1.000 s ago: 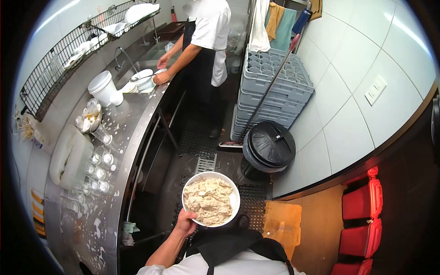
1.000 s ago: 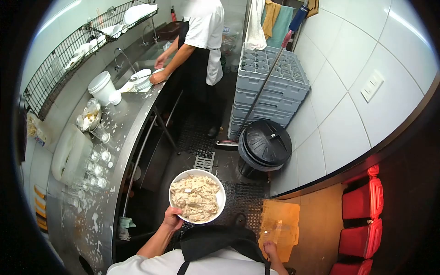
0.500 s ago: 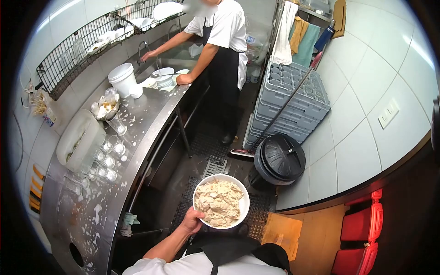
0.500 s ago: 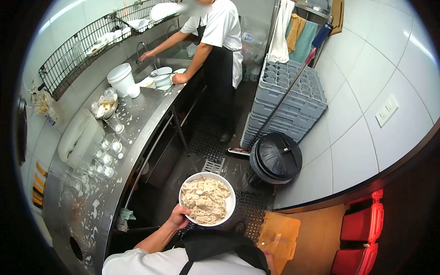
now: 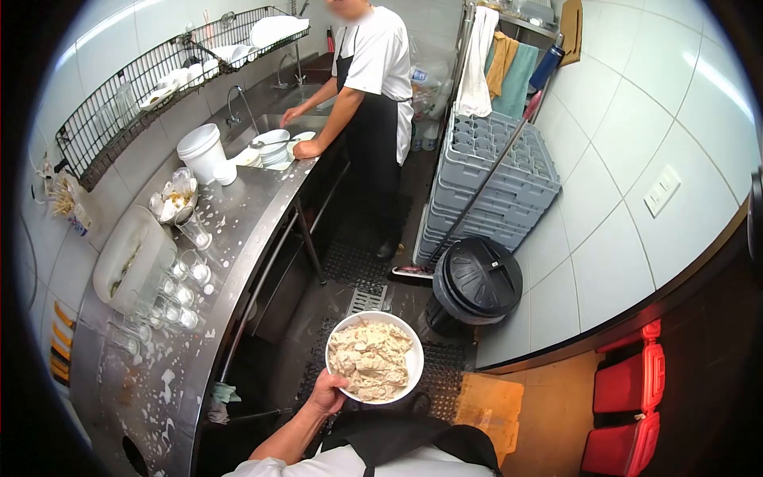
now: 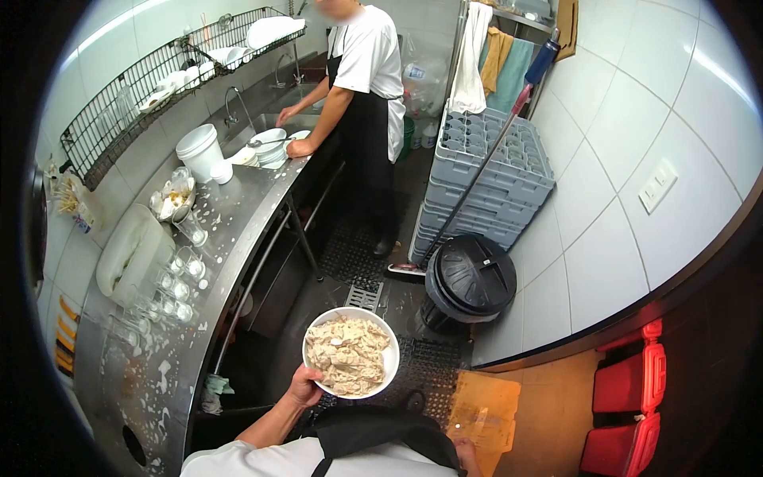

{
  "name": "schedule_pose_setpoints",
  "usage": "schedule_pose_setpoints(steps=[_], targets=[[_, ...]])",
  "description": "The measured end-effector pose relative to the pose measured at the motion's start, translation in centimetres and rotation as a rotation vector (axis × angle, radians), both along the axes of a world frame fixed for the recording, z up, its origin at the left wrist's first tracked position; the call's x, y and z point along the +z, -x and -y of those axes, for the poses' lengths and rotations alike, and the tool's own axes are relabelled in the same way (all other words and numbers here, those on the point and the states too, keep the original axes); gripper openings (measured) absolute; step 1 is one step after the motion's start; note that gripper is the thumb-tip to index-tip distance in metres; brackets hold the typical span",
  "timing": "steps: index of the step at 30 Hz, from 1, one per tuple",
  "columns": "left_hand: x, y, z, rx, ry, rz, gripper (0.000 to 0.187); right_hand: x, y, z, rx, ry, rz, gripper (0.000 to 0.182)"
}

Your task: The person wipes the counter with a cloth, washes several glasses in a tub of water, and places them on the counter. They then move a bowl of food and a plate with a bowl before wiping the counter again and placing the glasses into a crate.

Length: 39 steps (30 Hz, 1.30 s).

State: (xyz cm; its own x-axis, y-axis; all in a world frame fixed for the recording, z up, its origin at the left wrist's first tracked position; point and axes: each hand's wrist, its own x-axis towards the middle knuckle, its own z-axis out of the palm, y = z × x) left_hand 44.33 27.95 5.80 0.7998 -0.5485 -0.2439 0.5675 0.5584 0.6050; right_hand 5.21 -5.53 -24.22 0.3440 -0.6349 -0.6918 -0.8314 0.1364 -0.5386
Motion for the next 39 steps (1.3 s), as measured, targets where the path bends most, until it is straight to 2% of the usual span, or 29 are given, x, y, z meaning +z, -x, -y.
schedule_pose_setpoints(steps=[4, 7, 10, 13, 16, 19, 25, 28, 30, 32, 34, 37, 39], targets=[[0.0, 0.2, -0.1, -0.004, 0.007, 0.002, 0.080, 3.9, -1.0, -0.6, -0.014, -0.023, 0.011, 0.011], [-0.5, 0.4, -0.3, -0.004, 0.009, -0.007, 0.080, 5.6, -1.9, -0.4, 0.058, -0.037, -0.092, 0.014], [-0.2, 0.4, -0.2, -0.004, 0.010, -0.004, 0.080, 10.0, -3.8, -1.3, -0.128, -0.162, -0.118, 0.011], [-0.3, 0.5, -0.3, 0.001, 0.010, -0.009, 0.080, 6.2, -2.0, -1.4, -0.084, -0.115, -0.016, 0.008], [-0.4, 0.6, -0.4, -0.008, 0.008, -0.006, 0.080, 3.3, -1.1, -0.8, 0.032, -0.057, -0.119, 0.012], [-0.4, 0.5, -0.4, -0.006, 0.006, -0.008, 0.080, -0.1, 0.5, -0.3, 0.070, -0.042, -0.115, 0.018], [0.1, 0.4, -0.3, -0.009, -0.005, -0.012, 0.081, 4.9, -1.7, -1.1, 0.044, -0.029, -0.151, 0.020], [0.0, 0.4, -0.4, -0.013, -0.010, -0.008, 0.081, 5.2, -1.8, -1.2, -0.002, -0.072, -0.131, 0.019], [-0.1, 0.4, -0.3, -0.008, -0.004, -0.004, 0.081, 5.5, -2.6, -2.3, 0.013, 0.056, -0.206, 0.017], [-0.1, 0.4, -0.3, -0.003, 0.000, -0.002, 0.081, 6.0, -3.0, -2.4, 0.004, 0.060, -0.210, 0.016], [-0.1, 0.4, -0.3, 0.002, 0.003, 0.000, 0.081, 4.7, -2.1, -1.0, -0.031, -0.059, -0.143, 0.015], [-0.8, 0.4, -0.3, 0.017, 0.007, -0.002, 0.081, 1.4, -0.7, -0.4, -0.046, -0.080, -0.074, 0.013], [-0.8, 0.4, -0.3, 0.019, 0.010, 0.000, 0.081, 1.8, -0.8, -0.4, -0.008, -0.050, -0.074, 0.013]])
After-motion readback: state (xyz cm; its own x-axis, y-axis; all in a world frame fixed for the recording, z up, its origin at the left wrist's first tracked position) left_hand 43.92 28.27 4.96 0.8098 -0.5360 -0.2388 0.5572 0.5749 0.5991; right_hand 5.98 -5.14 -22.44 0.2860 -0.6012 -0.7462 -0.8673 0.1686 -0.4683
